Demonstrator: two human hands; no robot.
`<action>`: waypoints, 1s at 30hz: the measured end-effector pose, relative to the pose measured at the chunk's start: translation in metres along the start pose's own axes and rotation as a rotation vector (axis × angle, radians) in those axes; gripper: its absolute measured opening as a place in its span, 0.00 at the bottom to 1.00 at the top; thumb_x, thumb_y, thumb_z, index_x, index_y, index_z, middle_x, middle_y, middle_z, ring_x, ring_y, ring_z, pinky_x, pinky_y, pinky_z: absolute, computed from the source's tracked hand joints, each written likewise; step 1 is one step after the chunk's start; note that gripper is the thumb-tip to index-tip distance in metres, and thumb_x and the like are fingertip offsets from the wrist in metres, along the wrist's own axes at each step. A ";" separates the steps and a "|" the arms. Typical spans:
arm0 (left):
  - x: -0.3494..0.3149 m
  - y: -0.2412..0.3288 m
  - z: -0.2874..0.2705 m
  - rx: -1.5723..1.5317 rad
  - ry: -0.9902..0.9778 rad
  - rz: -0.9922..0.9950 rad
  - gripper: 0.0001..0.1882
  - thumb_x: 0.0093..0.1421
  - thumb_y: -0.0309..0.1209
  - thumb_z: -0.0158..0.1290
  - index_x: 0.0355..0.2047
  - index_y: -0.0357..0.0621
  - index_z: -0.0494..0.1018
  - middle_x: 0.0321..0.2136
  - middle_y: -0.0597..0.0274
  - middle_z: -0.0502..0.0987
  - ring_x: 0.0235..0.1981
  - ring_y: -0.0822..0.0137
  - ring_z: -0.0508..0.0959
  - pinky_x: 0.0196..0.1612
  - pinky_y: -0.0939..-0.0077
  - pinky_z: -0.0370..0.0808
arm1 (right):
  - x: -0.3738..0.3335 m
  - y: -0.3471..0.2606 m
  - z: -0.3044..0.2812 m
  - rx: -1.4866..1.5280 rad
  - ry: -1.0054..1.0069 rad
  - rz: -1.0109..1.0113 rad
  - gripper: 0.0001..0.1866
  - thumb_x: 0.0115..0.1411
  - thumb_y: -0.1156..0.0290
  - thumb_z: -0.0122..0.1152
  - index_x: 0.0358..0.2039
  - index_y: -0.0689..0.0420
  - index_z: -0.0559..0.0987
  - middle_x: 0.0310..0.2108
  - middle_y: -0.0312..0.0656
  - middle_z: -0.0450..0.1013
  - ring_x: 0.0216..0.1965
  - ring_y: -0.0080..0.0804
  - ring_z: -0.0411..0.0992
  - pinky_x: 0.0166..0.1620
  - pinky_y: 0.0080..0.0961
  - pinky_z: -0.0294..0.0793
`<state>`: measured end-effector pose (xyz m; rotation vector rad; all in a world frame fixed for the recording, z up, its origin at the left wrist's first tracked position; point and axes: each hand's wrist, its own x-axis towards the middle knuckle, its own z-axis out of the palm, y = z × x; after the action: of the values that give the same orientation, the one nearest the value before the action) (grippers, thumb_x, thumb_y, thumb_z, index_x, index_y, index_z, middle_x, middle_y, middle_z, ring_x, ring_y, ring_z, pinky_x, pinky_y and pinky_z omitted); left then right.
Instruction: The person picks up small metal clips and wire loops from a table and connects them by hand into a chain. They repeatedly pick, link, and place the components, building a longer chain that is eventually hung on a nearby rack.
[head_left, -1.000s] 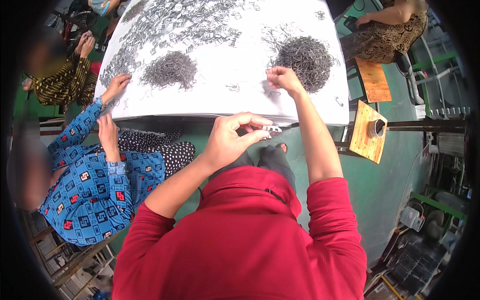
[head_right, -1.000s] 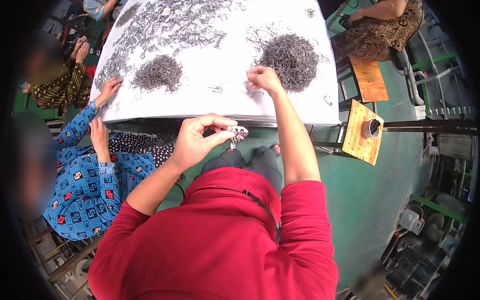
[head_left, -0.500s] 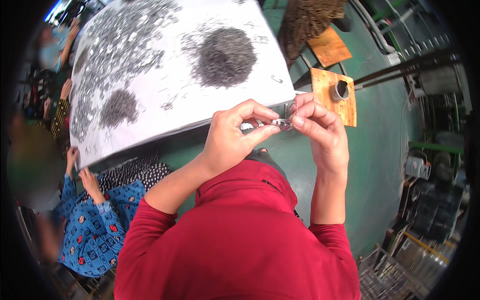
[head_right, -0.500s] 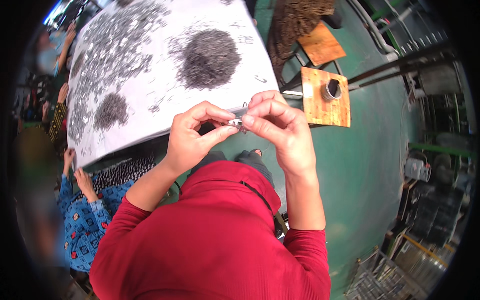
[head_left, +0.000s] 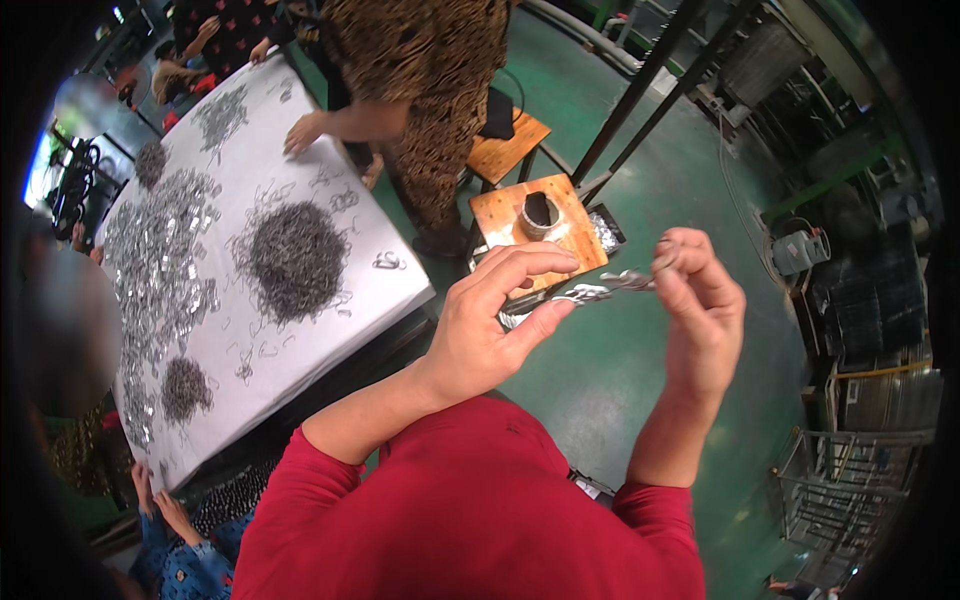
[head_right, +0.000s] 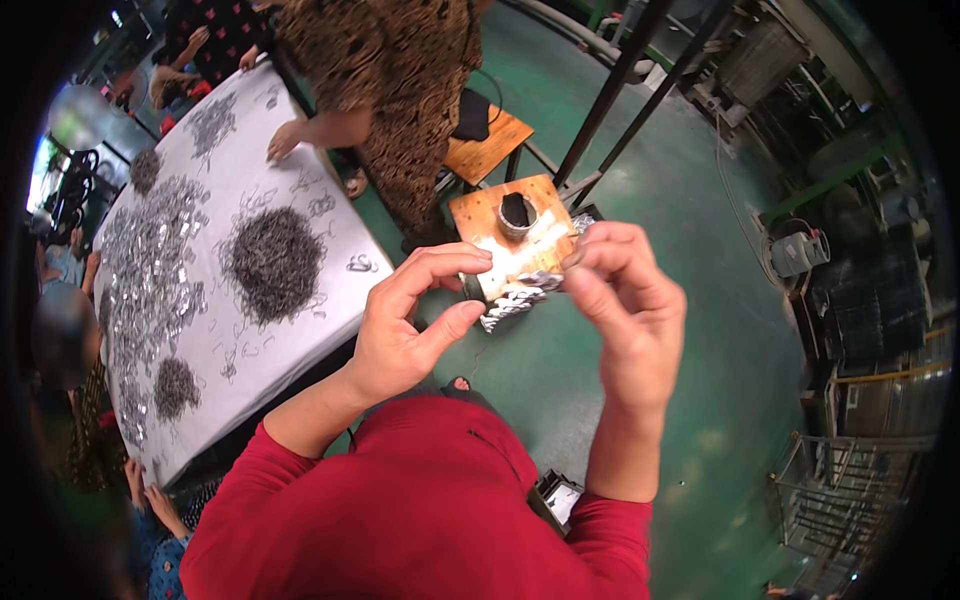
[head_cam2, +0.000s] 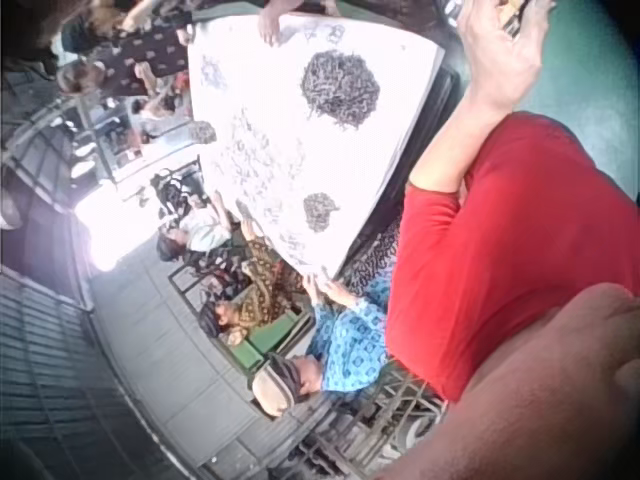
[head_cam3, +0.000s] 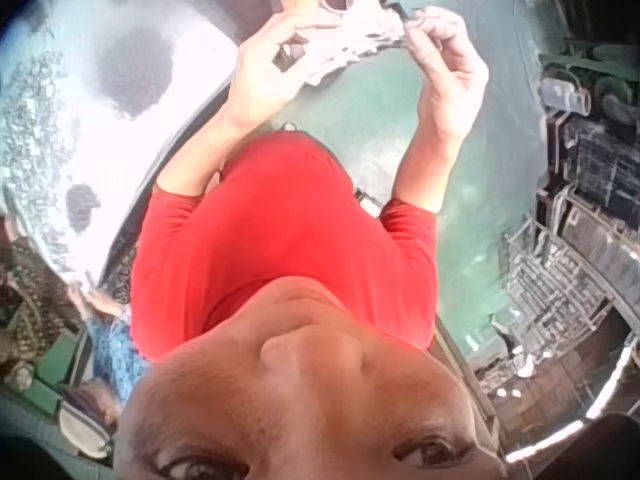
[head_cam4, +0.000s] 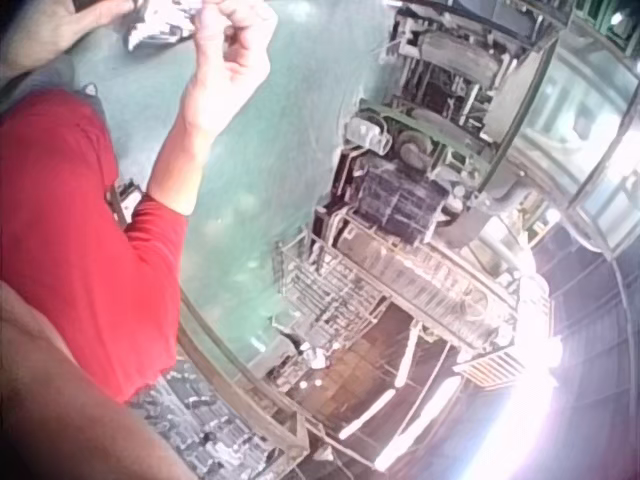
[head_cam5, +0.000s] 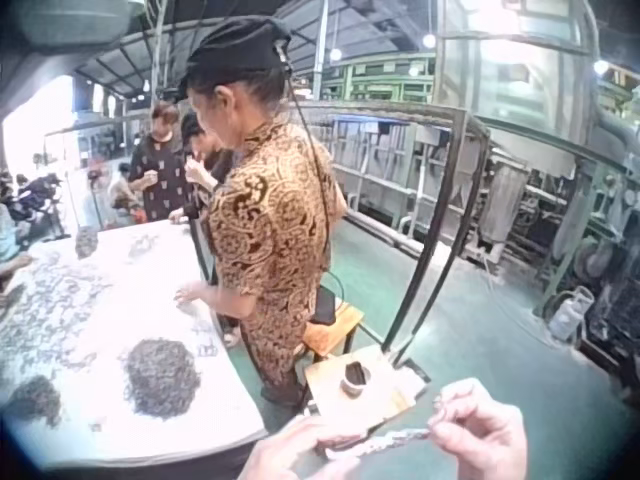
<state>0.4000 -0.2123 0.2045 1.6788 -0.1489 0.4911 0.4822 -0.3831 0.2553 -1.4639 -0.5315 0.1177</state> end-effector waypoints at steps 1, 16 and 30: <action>0.012 -0.004 0.007 0.015 -0.011 0.008 0.13 0.54 0.24 0.53 0.41 0.38 0.71 0.43 0.58 0.72 0.44 0.69 0.70 0.44 0.77 0.66 | 0.011 -0.012 -0.016 -0.028 0.019 -0.012 0.04 0.51 0.79 0.58 0.28 0.63 0.75 0.35 0.37 0.67 0.35 0.20 0.65 0.40 0.17 0.64; 0.119 -0.102 0.024 -0.006 -0.032 -0.162 0.10 0.55 0.20 0.48 0.39 0.38 0.72 0.42 0.57 0.72 0.41 0.72 0.72 0.40 0.81 0.69 | 0.213 -0.078 -0.266 -0.441 0.339 -0.107 0.13 0.58 0.62 0.55 0.42 0.52 0.77 0.37 0.25 0.73 0.41 0.12 0.67 0.41 0.12 0.56; 0.229 -0.153 0.125 0.092 0.076 -0.342 0.08 0.56 0.19 0.47 0.36 0.36 0.72 0.38 0.59 0.73 0.40 0.73 0.72 0.44 0.82 0.67 | 0.433 -0.035 -0.329 -0.563 0.259 -0.355 0.15 0.53 0.61 0.59 0.36 0.58 0.79 0.31 0.31 0.75 0.33 0.16 0.67 0.44 0.15 0.57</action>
<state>0.6914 -0.2655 0.1454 1.7283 0.2173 0.3058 0.9892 -0.5183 0.4013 -1.8653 -0.6316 -0.5353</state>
